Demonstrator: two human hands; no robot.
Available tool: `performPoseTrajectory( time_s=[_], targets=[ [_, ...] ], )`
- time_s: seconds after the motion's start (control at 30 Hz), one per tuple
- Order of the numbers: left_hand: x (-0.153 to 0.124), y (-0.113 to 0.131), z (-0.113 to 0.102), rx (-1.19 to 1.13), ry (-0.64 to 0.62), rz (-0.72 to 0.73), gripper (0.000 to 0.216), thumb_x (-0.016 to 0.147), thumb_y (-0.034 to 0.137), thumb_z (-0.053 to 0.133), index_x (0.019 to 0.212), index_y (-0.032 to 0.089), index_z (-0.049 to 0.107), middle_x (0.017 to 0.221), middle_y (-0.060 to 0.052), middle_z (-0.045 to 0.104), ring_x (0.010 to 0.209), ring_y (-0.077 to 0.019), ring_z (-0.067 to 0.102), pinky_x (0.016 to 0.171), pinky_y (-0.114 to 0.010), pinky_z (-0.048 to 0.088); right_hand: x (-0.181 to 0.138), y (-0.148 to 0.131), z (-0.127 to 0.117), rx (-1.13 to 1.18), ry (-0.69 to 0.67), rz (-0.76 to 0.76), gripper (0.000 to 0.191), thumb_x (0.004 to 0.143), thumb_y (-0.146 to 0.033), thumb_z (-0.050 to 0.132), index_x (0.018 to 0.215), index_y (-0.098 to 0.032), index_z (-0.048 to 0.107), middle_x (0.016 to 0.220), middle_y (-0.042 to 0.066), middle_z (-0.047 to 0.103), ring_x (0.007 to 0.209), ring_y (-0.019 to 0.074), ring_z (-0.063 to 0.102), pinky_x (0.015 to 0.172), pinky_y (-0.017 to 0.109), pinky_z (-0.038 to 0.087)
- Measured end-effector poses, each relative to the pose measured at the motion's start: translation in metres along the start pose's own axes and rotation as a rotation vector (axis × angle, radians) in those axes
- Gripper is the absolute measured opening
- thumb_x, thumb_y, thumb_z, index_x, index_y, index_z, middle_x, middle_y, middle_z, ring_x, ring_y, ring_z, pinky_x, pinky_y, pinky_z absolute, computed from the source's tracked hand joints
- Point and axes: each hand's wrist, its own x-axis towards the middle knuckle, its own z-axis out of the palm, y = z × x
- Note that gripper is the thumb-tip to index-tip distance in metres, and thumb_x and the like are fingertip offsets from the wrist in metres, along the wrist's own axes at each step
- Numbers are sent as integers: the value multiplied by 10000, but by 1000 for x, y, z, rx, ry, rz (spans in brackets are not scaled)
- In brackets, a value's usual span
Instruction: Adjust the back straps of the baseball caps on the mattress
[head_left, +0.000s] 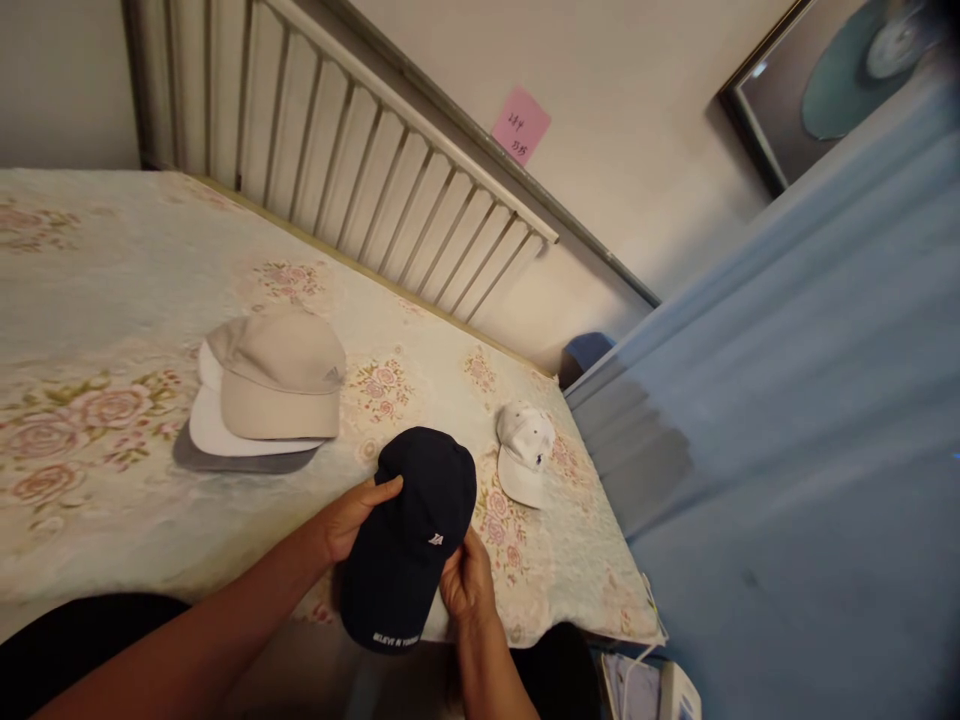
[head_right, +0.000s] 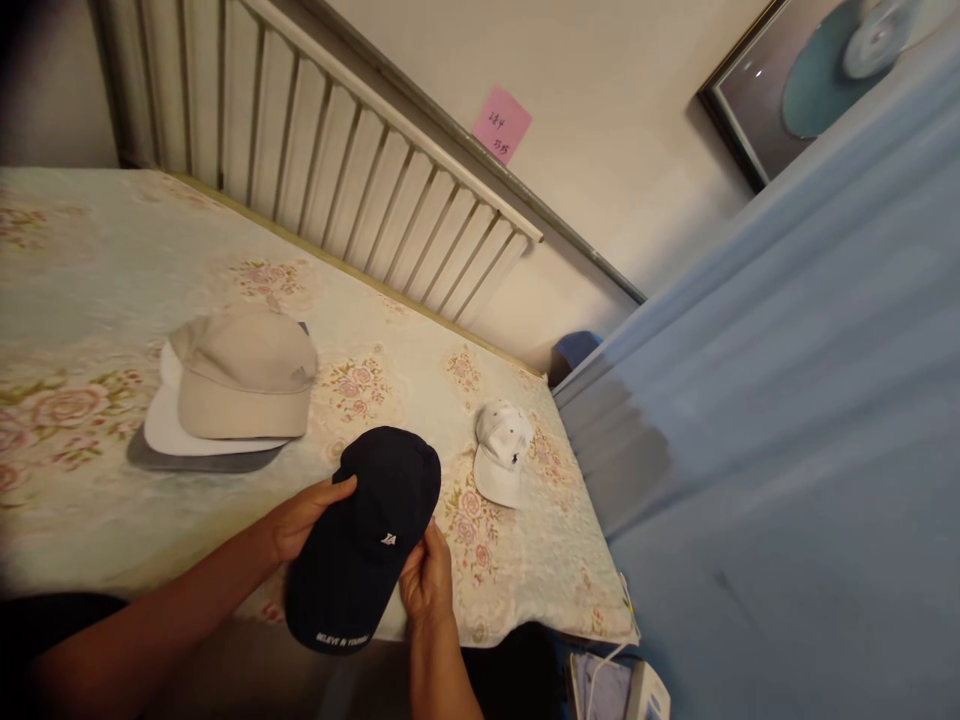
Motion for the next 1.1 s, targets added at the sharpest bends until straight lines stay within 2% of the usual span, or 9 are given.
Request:
performPoseTrajectory(
  time_s=[0.27,0.43,0.5,0.6,0.7,0.83,0.97,1.1],
  targets=[
    [0,1,2,-12,12,43,459,812,278,658,1221,76,612,969,-189,740,861,-315,712,890,-457,492,-1,1,2,-12,-27,-6,192,759,-271,676,923,-172,675,992,60,737,1059,187,657,937,315,525],
    [-1,3,5,-7,21,34,469,791,274,681,1215,81,624,946,-180,746,850,-324,714,894,-454,490,-7,2,4,-86,-49,-68,236,786,-316,648,981,-183,670,1027,48,723,1014,171,663,937,311,511],
    [-2,3,5,3,31,41,476,788,260,684,1227,88,616,936,-174,749,840,-322,716,891,-458,491,-7,0,0,-178,-3,-88,254,780,-323,659,989,-178,669,980,43,728,912,162,680,848,286,537],
    [-2,3,4,2,34,45,470,797,263,676,1224,78,611,933,-178,748,839,-318,715,885,-464,495,-2,-11,-8,-378,174,-134,315,703,-323,727,964,-159,667,859,23,726,745,140,665,685,241,533],
    [-1,2,3,-6,19,27,467,804,276,668,1218,68,610,945,-186,744,856,-322,711,888,-474,493,3,-29,-7,-540,291,-257,308,651,-319,747,897,-155,660,786,3,695,689,134,631,642,242,513],
    [-2,3,4,-21,14,17,486,798,269,672,1239,80,597,943,-179,746,842,-318,713,890,-480,491,6,-62,19,-736,312,-422,222,654,-278,696,830,-154,640,654,-32,614,607,118,572,606,243,479],
    [-3,3,8,-14,34,8,484,801,280,667,1237,82,598,921,-172,750,807,-308,716,880,-474,495,18,-88,54,-911,140,-417,201,699,-293,629,845,-156,628,597,-51,556,548,118,550,555,247,462],
    [-2,3,5,-8,21,0,483,808,284,655,1238,73,591,939,-162,749,833,-300,712,895,-455,489,41,-100,76,-1110,21,-405,238,701,-310,614,883,-163,660,595,-56,550,525,116,537,548,252,450]
  ],
)
